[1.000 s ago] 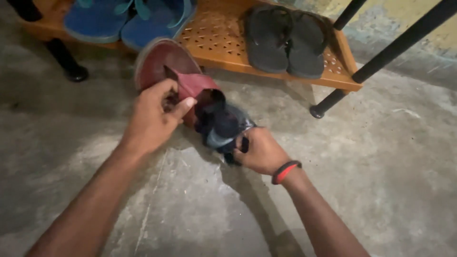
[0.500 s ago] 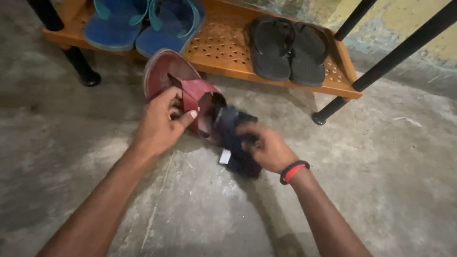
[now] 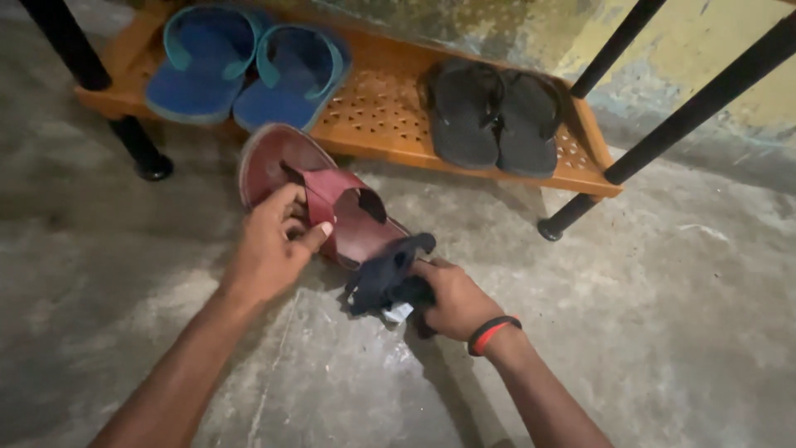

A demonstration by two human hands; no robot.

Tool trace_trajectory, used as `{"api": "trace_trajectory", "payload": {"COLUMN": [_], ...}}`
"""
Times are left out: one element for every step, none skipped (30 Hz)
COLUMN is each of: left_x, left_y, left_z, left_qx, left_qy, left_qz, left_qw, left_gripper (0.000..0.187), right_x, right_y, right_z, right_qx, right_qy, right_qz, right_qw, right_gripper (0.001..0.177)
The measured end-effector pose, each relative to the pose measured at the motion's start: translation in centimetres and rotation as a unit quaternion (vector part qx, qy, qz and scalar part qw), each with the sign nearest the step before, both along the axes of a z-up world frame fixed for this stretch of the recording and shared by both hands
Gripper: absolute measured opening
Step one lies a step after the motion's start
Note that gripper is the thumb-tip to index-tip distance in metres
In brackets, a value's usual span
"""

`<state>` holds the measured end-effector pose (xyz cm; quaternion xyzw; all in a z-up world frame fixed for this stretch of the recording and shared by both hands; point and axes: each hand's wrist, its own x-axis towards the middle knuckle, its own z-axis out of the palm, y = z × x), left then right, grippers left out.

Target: The person wipes a pair of pink slippers with a dark cloth, then places them on a shoe rack. The person then picks up a pair of brown slippers and wipes them with the same cloth.

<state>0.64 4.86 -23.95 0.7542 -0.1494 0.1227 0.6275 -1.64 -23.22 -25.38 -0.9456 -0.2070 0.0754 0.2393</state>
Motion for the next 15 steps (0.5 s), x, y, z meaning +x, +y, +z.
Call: {"api": "trace_trajectory", "payload": {"left_x": [-0.1, -0.2, -0.2, -0.4, -0.5, -0.7, -0.7, -0.8, -0.8, -0.9, -1.1, -1.1, -1.2, -1.3, -1.4], "left_y": [-0.1, -0.2, -0.2, -0.3, -0.4, -0.4, -0.5, -0.5, -0.6, -0.6, -0.7, -0.8, -0.9, -1.0, -1.2], "left_z": [0.3, 0.6, 0.9, 1.1, 1.3, 1.5, 1.6, 1.8, 2.0, 2.2, 2.3, 2.5, 2.6, 2.8, 2.8], "left_qx": [0.004, 0.007, 0.017, 0.025, 0.033, 0.036, 0.038, 0.041, 0.040, 0.039, 0.037, 0.042, 0.046, 0.051, 0.048], "left_qy": [0.005, 0.010, -0.001, -0.010, -0.019, -0.009, 0.002, 0.012, 0.019, 0.026, 0.032, 0.025, 0.018, 0.011, 0.009], "left_qz": [0.002, 0.003, 0.001, -0.002, -0.005, -0.005, -0.006, -0.007, -0.015, -0.024, -0.032, -0.033, -0.034, -0.035, -0.034], "left_qw": [1.000, 1.000, 1.000, 1.000, 0.999, 0.999, 0.999, 0.999, 0.999, 0.999, 0.998, 0.998, 0.998, 0.998, 0.998], "left_gripper": [0.024, 0.024, 0.023, 0.022, 0.021, 0.020, 0.020, 0.019, 0.019, 0.018, 0.018, 0.018, 0.019, 0.020, 0.019], "right_x": [0.3, 0.5, 0.8, 0.8, 1.0, 1.0, 0.8, 0.4, 0.0, -0.3, -0.7, -0.8, -0.8, -0.6, -0.8], "right_y": [-0.2, -0.4, -0.5, -0.8, -1.0, -1.1, -1.4, -1.4, -1.2, -0.8, -0.2, 0.2, 0.6, 1.1, 1.5], "right_z": [0.6, 1.4, 2.5, 3.6, 4.8, 5.9, 6.9, 7.5, 7.8, 7.9, 7.6, 7.4, 7.0, 6.6, 6.1], "right_qx": [0.043, 0.086, 0.129, 0.170, 0.208, 0.285, 0.360, 0.450, 0.536, 0.456, 0.370, 0.279, 0.120, -0.044, -0.129], "right_qy": [0.009, 0.019, 0.029, -0.073, -0.175, -0.204, -0.231, -0.233, -0.234, -0.308, -0.378, -0.444, -0.339, -0.221, -0.101], "right_qz": [-0.026, -0.054, -0.082, -0.080, -0.077, -0.123, -0.167, -0.180, -0.191, -0.183, -0.171, -0.154, -0.132, -0.101, -0.067], "right_qw": [0.999, 0.995, 0.988, 0.979, 0.959, 0.928, 0.889, 0.843, 0.788, 0.815, 0.831, 0.838, 0.924, 0.969, 0.984], "right_gripper": [0.054, 0.050, 0.046, 0.049, 0.052, 0.047, 0.043, 0.041, 0.039, 0.035, 0.030, 0.026, 0.039, 0.052, 0.047]}}
